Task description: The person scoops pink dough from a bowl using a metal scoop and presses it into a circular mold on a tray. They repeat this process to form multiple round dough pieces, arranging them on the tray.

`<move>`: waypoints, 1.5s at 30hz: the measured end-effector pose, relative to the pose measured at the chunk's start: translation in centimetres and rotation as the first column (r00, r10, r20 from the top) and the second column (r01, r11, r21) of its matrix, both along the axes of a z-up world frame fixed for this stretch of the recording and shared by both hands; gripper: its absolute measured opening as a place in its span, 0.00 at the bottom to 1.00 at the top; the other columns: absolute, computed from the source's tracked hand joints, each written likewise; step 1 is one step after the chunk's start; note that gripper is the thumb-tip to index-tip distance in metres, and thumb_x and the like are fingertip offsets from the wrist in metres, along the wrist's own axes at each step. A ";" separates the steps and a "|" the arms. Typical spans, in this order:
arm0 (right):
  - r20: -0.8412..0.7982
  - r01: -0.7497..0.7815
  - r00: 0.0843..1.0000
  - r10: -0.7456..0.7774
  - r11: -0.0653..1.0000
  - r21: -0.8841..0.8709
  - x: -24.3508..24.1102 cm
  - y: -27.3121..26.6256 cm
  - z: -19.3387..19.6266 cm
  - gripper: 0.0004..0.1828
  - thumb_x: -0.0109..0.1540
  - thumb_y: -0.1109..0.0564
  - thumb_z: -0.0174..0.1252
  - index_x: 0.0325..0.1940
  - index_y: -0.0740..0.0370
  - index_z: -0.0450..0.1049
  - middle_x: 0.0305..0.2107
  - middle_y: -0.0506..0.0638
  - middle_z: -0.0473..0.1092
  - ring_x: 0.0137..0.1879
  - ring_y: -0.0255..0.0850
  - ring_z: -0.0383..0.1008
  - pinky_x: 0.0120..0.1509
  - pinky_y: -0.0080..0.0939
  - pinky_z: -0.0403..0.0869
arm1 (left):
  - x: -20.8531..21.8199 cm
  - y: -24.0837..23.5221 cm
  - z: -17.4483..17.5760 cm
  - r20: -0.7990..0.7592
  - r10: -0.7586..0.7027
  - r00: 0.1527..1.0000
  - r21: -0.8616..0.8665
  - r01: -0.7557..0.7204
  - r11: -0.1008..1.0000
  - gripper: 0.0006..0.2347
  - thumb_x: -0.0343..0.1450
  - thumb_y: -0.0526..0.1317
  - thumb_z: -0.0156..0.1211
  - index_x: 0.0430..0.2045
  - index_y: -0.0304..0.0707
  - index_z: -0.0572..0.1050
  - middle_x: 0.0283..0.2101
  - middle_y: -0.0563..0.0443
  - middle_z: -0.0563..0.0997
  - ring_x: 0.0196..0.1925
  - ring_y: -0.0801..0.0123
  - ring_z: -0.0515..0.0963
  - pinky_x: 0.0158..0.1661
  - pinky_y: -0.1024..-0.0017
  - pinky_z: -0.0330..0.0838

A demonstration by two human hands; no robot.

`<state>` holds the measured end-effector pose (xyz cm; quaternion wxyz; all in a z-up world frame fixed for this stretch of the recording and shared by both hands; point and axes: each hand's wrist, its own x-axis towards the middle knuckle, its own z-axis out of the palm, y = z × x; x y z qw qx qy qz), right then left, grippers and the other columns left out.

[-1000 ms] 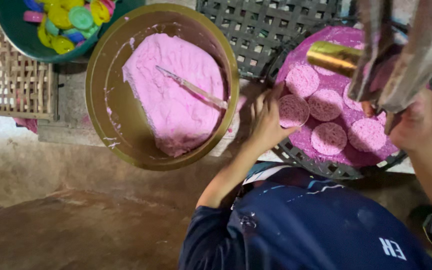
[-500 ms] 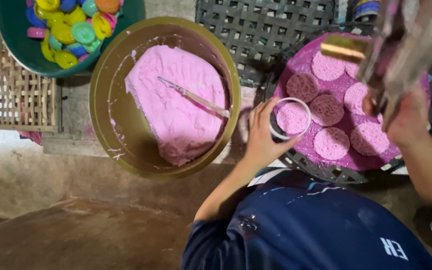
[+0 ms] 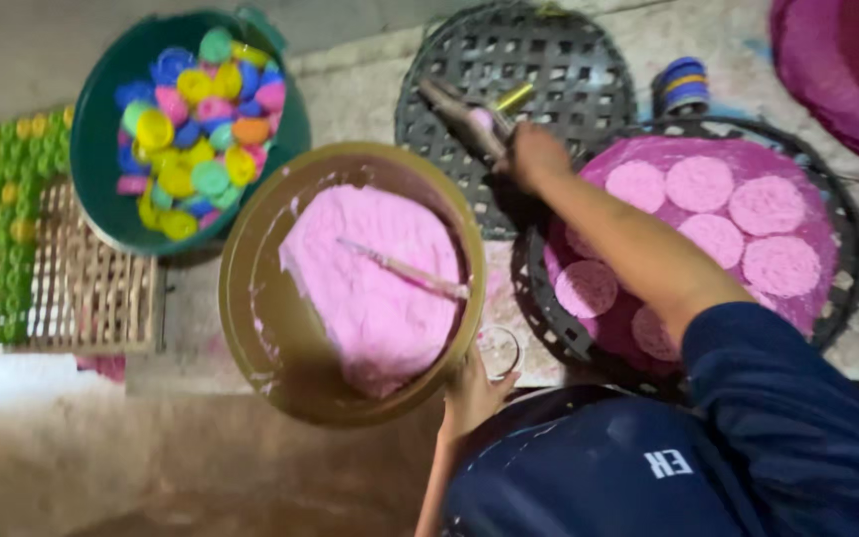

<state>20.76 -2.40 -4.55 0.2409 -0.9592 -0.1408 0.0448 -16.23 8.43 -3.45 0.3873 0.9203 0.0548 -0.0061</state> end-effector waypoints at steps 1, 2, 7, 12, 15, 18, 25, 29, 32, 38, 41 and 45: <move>-0.044 0.020 0.999 -0.019 1.000 0.014 -0.5 0.3 -0.2 0.35 0.54 0.41 0.72 0.54 0.65 0.68 0.49 0.66 0.71 0.54 0.63 0.73 0.54 0.61 0.73 | 0.2 0.1 -0.2 -0.062 0.006 0.998 -0.025 -0.008 1.000 0.42 0.63 0.48 0.75 0.67 0.25 0.56 0.64 0.26 0.68 0.67 0.38 0.68 0.65 0.56 0.62; -0.087 0.040 0.995 -0.037 0.999 0.028 -1.3 0.2 -0.4 0.34 0.57 0.43 0.71 0.58 0.64 0.68 0.52 0.65 0.70 0.57 0.63 0.71 0.57 0.62 0.72 | 0.5 0.3 -0.3 -0.028 0.005 1.000 0.016 -0.005 1.000 0.43 0.61 0.47 0.76 0.67 0.25 0.55 0.64 0.25 0.68 0.66 0.36 0.67 0.64 0.54 0.61; 0.480 -0.229 0.876 0.041 0.912 0.340 -3.3 -9.8 0.6 0.30 0.53 0.52 0.73 0.57 0.59 0.73 0.57 0.59 0.67 0.65 0.59 0.65 0.66 0.58 0.66 | 1.9 -0.1 0.4 0.164 -0.077 0.983 -0.054 0.087 0.995 0.40 0.62 0.43 0.75 0.66 0.24 0.58 0.63 0.24 0.68 0.67 0.35 0.66 0.65 0.53 0.60; 0.193 0.231 0.910 -0.368 0.833 0.502 -1.9 -26.4 2.2 0.19 0.62 0.60 0.67 0.56 0.61 0.74 0.49 0.57 0.73 0.46 0.50 0.75 0.51 0.48 0.74 | 4.8 -2.0 -2.1 0.010 0.021 1.000 -0.461 -0.014 0.887 0.25 0.74 0.38 0.57 0.66 0.31 0.61 0.66 0.37 0.71 0.67 0.49 0.72 0.65 0.59 0.65; 0.186 0.241 0.932 -0.312 0.914 0.326 0.2 -30.5 1.9 0.17 0.63 0.63 0.66 0.56 0.60 0.77 0.46 0.58 0.75 0.44 0.48 0.79 0.48 0.46 0.75 | 7.8 -3.6 -5.7 -0.311 0.026 0.950 -0.838 -0.287 0.463 0.24 0.79 0.41 0.50 0.72 0.34 0.60 0.60 0.38 0.73 0.57 0.58 0.72 0.58 0.60 0.65; 0.157 0.127 0.974 -0.161 0.970 0.210 2.2 -30.2 1.3 0.19 0.59 0.61 0.68 0.55 0.53 0.79 0.50 0.58 0.73 0.46 0.50 0.80 0.52 0.49 0.76 | 7.9 -4.5 -7.9 -0.384 -0.048 0.922 -0.922 -0.380 0.078 0.26 0.76 0.39 0.48 0.73 0.39 0.55 0.61 0.42 0.73 0.58 0.60 0.74 0.58 0.59 0.67; 0.147 -0.135 0.977 0.157 0.980 -0.148 8.4 -25.5 1.7 0.24 0.51 0.59 0.67 0.51 0.44 0.80 0.53 0.54 0.71 0.53 0.56 0.74 0.53 0.54 0.74 | 3.5 -7.2 -5.5 -0.125 -0.184 0.975 -0.977 -0.089 0.193 0.30 0.75 0.30 0.47 0.74 0.44 0.46 0.59 0.41 0.73 0.58 0.63 0.75 0.56 0.64 0.72; 0.200 0.005 0.980 0.023 0.991 -0.137 10.0 -25.5 1.4 0.17 0.57 0.60 0.62 0.49 0.50 0.82 0.49 0.58 0.74 0.53 0.58 0.76 0.54 0.56 0.74 | 3.0 -9.0 -4.9 -0.358 -0.085 0.930 -0.934 -0.357 0.020 0.27 0.72 0.30 0.47 0.70 0.41 0.55 0.56 0.44 0.73 0.53 0.61 0.78 0.50 0.65 0.76; 0.284 0.128 0.949 -0.134 0.991 0.040 10.3 -27.5 1.4 0.13 0.58 0.60 0.60 0.45 0.57 0.83 0.42 0.61 0.76 0.49 0.60 0.77 0.55 0.57 0.75 | 3.2 -9.6 -5.9 0.056 -0.048 0.997 -0.965 0.066 0.254 0.22 0.75 0.26 0.50 0.66 0.34 0.60 0.55 0.42 0.71 0.55 0.59 0.75 0.55 0.61 0.72; -0.268 0.481 0.873 -0.407 0.631 0.608 8.3 -30.5 1.3 0.09 0.64 0.60 0.57 0.42 0.65 0.81 0.35 0.63 0.77 0.36 0.55 0.79 0.43 0.56 0.79 | 3.9 -9.8 -8.2 -0.359 -0.044 0.932 -0.908 -0.359 -0.214 0.18 0.65 0.29 0.53 0.50 0.36 0.68 0.43 0.46 0.75 0.47 0.57 0.77 0.52 0.56 0.70; -0.425 0.434 0.901 -0.091 0.209 0.876 6.7 -34.8 2.1 0.09 0.61 0.72 0.54 0.45 0.76 0.76 0.32 0.59 0.71 0.35 0.49 0.77 0.43 0.49 0.85 | 4.2 -9.0 -8.8 -0.382 -0.058 0.922 -0.895 -0.385 -0.226 0.16 0.64 0.28 0.55 0.46 0.36 0.69 0.42 0.47 0.76 0.48 0.56 0.78 0.55 0.53 0.71; -0.363 0.474 0.872 -0.330 0.377 0.796 1.8 -46.2 4.6 0.14 0.59 0.71 0.53 0.46 0.69 0.79 0.34 0.57 0.75 0.35 0.46 0.80 0.39 0.46 0.84 | 4.1 -7.8 -8.7 -0.394 0.004 0.919 -0.889 -0.379 -0.258 0.16 0.64 0.27 0.56 0.46 0.36 0.74 0.41 0.50 0.80 0.48 0.60 0.80 0.56 0.54 0.71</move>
